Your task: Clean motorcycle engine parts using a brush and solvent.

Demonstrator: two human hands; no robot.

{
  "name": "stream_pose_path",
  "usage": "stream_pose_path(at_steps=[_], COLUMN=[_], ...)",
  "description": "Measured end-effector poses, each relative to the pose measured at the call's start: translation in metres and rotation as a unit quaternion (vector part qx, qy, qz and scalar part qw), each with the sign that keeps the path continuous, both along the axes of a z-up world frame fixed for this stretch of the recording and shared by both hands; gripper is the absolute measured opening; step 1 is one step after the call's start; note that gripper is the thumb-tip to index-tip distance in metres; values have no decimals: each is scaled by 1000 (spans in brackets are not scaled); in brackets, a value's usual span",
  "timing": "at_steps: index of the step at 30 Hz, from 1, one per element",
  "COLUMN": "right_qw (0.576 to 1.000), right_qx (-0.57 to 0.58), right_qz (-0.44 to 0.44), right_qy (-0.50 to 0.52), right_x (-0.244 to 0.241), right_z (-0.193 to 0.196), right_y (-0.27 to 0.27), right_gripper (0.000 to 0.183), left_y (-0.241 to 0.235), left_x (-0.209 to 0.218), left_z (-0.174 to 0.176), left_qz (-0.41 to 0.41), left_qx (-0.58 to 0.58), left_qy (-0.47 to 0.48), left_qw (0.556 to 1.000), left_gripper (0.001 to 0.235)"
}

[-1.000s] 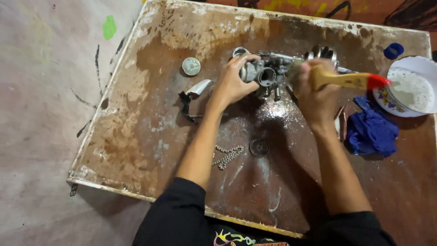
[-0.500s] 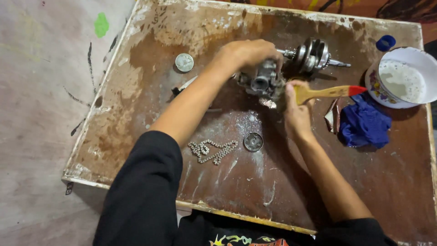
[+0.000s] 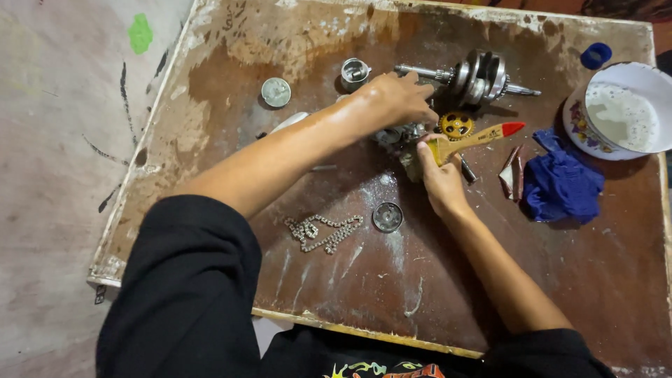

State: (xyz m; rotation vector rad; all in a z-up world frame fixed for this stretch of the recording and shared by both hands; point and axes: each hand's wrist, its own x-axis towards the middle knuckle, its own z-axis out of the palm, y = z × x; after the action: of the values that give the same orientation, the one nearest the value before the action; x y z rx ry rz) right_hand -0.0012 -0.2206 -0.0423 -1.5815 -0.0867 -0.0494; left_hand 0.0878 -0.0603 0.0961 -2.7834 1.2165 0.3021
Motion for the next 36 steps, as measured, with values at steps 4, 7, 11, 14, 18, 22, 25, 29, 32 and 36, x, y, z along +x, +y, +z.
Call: stream_pose_path(at_steps=[4, 7, 11, 14, 18, 22, 25, 29, 32, 36], right_qw=[996, 998, 995, 983, 967, 841, 806, 819, 822, 882], right_qx=[-81, -69, -94, -176, -179, -299, -360, -354, -420, -308], right_qz=[12, 2, -8, 16, 3, 38, 5, -23, -63, -84], right_qy=[34, 10, 34, -57, -181, -449, -469, -451, -379, -348], right_x=[-3, -2, -2, 7, 19, 38, 33, 20, 35, 38], right_z=[13, 20, 34, 50, 95, 109, 96, 65, 48, 67], right_y=[-1, -1, -12, -17, 1, 15, 20, -14, -37, -17], right_gripper=[10, 12, 14, 23, 20, 13, 9, 3, 7, 11], left_y=[10, 28, 68, 60, 31, 18, 20, 17, 15, 18], left_x=[-33, -29, -20, -53, -66, -58, -55, -60, -56, -67], left_z=[59, 68, -45, -80, -102, -112, -123, -112, -117, -108], left_qz=[45, 86, 45, 226, 282, 290, 253, 274, 257, 342], left_qx=[-19, -62, -311, -413, -526, -574, -614, -629, -604, -637], left_qy=[46, 54, -103, -60, -100, -141, -144, -146, -202, -136], left_qw=[998, 993, 944, 881, 796, 752, 733, 713, 727, 677], left_gripper=[42, 92, 117, 135, 129, 101, 93, 95, 102, 124])
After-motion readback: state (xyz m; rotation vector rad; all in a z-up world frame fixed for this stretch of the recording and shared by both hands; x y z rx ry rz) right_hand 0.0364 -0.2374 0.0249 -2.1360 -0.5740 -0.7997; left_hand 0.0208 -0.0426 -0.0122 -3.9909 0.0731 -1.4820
